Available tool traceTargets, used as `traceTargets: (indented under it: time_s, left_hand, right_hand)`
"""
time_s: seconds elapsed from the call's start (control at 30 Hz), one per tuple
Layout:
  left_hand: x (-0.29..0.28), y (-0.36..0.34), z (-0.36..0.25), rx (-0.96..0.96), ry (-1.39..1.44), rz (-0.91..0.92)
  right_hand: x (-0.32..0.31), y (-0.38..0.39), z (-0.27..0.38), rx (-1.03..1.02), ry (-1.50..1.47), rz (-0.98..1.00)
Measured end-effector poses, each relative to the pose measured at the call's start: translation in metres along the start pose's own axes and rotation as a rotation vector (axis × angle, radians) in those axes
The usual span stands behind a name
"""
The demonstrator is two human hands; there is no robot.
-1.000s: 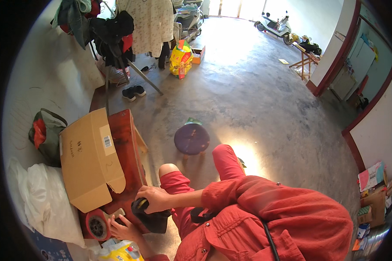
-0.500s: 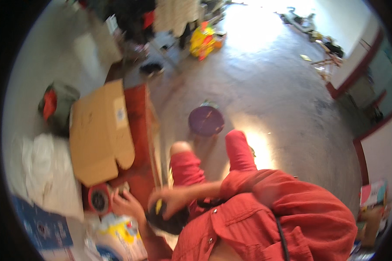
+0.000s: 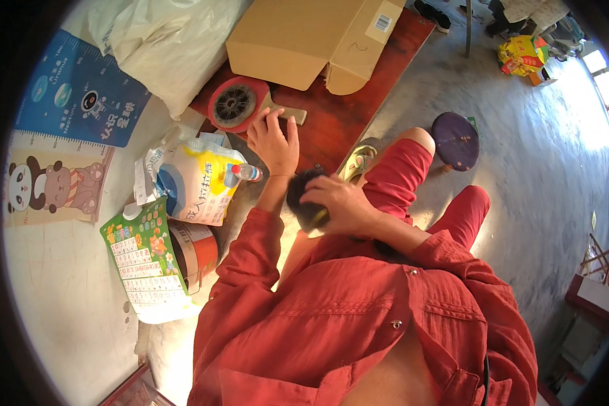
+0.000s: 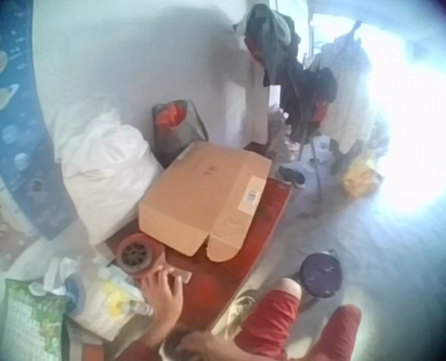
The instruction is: The person cleans a small wooden table using a black cloth and a yellow cloth, wipes a black case, and later handles various items including a white bag, a green bag, a paddle, a cardboard box, and a large metal container.
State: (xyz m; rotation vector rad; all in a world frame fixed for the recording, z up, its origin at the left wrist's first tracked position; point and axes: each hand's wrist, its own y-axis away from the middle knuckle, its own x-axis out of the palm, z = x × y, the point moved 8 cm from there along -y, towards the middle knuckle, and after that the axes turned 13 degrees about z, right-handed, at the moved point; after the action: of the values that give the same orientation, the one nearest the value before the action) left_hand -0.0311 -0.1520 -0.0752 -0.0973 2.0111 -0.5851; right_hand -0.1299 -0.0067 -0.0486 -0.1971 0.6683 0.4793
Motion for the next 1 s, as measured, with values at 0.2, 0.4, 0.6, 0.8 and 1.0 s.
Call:
traceTargets:
  time_s: [0.2,0.4,0.6,0.8,1.0]
  left_hand:
    - [-0.002,0.002,-0.003,-0.002,0.013,0.009]
    - [-0.005,0.0,0.0,-0.029,0.016,0.021]
    - [0.004,-0.003,-0.011,0.043,0.016,0.035]
    - [0.01,-0.002,-0.005,0.12,-0.021,0.024]
    - [0.008,-0.003,-0.012,0.156,-0.136,0.083]
  right_hand:
    - [-0.067,0.024,-0.016,-0.005,-0.435,-0.047]
    - [-0.189,0.049,-0.153,0.276,-0.677,-0.786]
    - [-0.154,0.033,-0.186,0.484,0.032,-0.959]
    - [-0.062,0.058,-0.119,0.249,-0.416,-0.621]
    - [-0.051,0.1,-0.116,0.084,-1.423,-0.421]
